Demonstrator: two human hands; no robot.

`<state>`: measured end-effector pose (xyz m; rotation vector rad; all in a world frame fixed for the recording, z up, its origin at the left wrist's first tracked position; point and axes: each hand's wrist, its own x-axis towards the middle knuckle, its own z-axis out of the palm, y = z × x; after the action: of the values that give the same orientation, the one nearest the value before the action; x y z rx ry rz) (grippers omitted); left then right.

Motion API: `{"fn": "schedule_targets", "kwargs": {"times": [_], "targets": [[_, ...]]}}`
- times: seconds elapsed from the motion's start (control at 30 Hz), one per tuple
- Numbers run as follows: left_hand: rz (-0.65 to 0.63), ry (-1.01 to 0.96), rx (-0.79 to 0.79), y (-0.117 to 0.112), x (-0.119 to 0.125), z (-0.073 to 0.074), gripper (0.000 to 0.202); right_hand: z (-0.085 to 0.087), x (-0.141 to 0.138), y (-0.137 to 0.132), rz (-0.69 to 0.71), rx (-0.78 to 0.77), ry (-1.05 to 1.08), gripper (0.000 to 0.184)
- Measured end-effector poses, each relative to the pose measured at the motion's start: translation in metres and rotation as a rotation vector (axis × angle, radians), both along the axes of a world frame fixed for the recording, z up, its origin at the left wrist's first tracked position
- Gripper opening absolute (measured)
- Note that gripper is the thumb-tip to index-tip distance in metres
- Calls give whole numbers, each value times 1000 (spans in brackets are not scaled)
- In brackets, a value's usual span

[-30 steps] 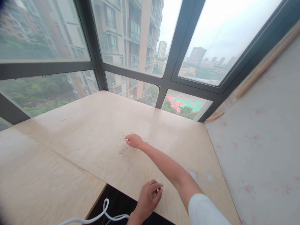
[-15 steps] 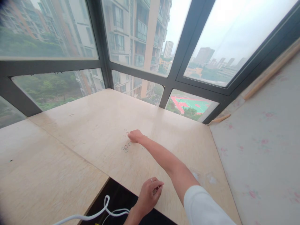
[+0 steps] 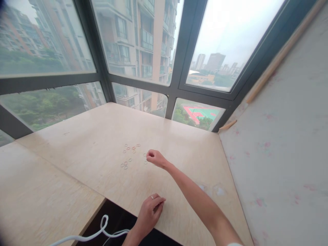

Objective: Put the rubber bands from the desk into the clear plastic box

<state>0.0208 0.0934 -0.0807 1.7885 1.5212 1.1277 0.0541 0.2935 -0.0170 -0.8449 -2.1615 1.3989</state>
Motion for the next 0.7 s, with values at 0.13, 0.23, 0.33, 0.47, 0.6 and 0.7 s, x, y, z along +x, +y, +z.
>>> {"fn": "schedule_targets", "kwargs": {"times": [0.13,0.23,0.33,0.47,0.6,0.7], "targets": [[31,75,-6,4,4,-2,24,-1,54,-19,-122,-156,157,4],[40,136,-7,7,7,-3,24,0,94,-35,-205,-239,237,10],[42,169,11,9,8,-4,24,2,133,-53,-302,-289,310,19],[46,175,55,11,7,-4,23,6,185,-82,-520,-380,447,24],[52,193,80,13,7,-4,26,10,227,-108,-682,-411,489,27],[58,209,94,13,8,-4,28,7,248,-119,-766,-444,503,30]]}}
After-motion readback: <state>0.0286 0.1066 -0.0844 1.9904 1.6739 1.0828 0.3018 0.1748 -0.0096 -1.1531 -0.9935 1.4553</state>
